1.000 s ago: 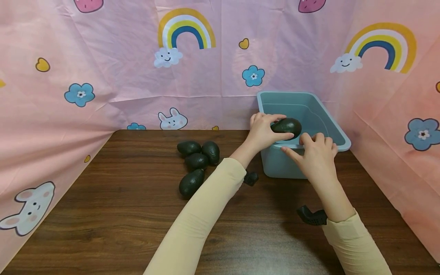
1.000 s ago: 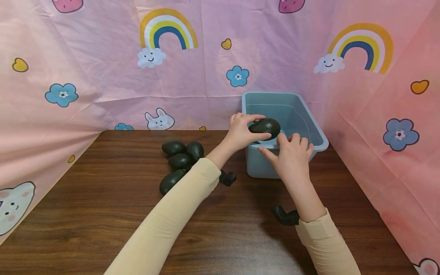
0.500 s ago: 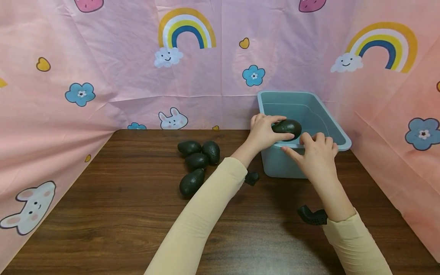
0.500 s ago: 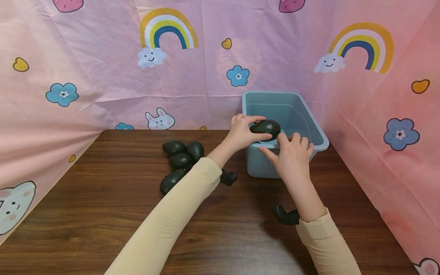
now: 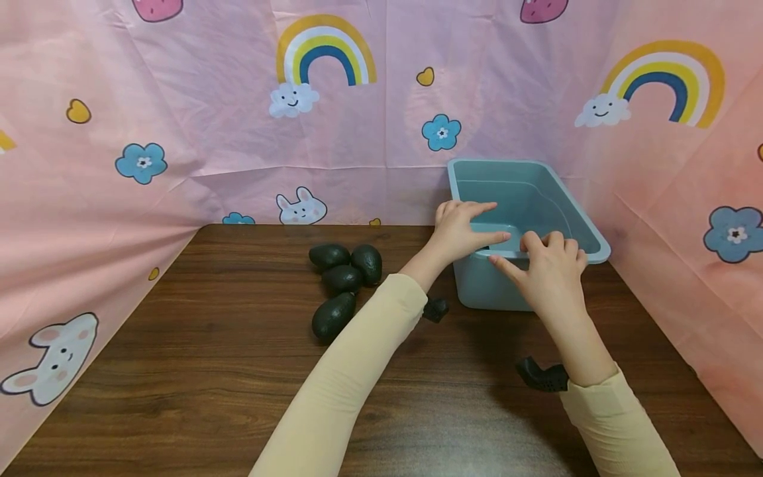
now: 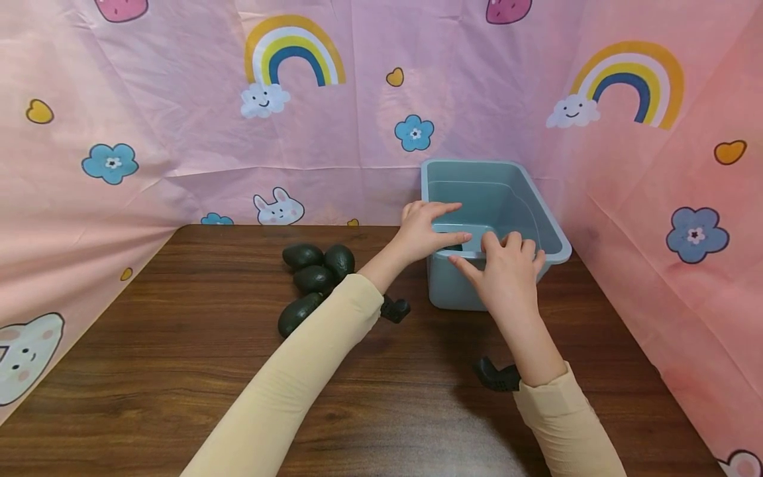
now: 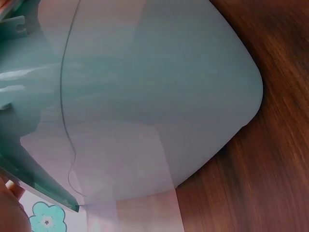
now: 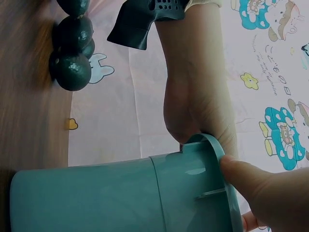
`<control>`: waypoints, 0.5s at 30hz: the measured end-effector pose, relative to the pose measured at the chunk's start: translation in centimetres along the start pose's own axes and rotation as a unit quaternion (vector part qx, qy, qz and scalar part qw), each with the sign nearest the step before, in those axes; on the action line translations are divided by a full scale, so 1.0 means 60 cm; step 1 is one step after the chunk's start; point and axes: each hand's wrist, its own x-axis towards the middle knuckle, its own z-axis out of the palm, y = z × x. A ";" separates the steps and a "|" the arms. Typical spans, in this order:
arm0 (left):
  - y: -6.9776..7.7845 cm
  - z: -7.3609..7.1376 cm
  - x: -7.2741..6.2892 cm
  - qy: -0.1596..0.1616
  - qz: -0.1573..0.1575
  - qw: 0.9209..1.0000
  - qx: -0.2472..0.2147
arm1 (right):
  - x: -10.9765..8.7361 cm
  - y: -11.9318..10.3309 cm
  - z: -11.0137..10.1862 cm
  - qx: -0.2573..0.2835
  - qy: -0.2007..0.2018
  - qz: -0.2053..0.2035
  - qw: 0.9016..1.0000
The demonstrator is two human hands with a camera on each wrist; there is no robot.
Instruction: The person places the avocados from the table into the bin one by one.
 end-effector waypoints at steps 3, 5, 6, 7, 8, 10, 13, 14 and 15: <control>0.000 -0.002 -0.002 -0.007 0.006 1.000 0.010 | 0.000 0.001 0.001 0.000 0.001 -0.001 1.000; 0.001 -0.004 -0.003 -0.010 0.010 1.000 0.019 | 0.000 0.002 0.002 0.000 0.004 -0.003 1.000; 0.001 -0.004 -0.003 -0.011 0.013 1.000 0.026 | 0.000 0.002 0.002 0.000 0.006 -0.004 1.000; 0.001 -0.006 -0.004 -0.012 0.014 0.999 0.032 | 0.000 0.002 0.002 -0.001 0.007 -0.005 1.000; 0.002 -0.007 -0.004 -0.013 0.016 0.999 0.038 | 0.001 0.003 0.002 0.000 0.009 -0.006 1.000; 0.002 -0.009 -0.006 -0.018 0.017 0.998 0.049 | 0.001 0.003 0.002 -0.001 0.009 -0.007 1.000; 0.000 -0.012 -0.007 -0.024 0.019 0.998 0.063 | 0.001 0.003 0.002 0.002 0.006 -0.004 1.000; 0.000 -0.012 -0.008 -0.025 0.022 0.997 0.067 | 0.001 0.003 0.002 0.002 0.004 -0.004 1.000; -0.002 -0.013 -0.008 -0.027 0.024 0.997 0.070 | 0.001 0.003 0.002 0.002 0.004 -0.003 1.000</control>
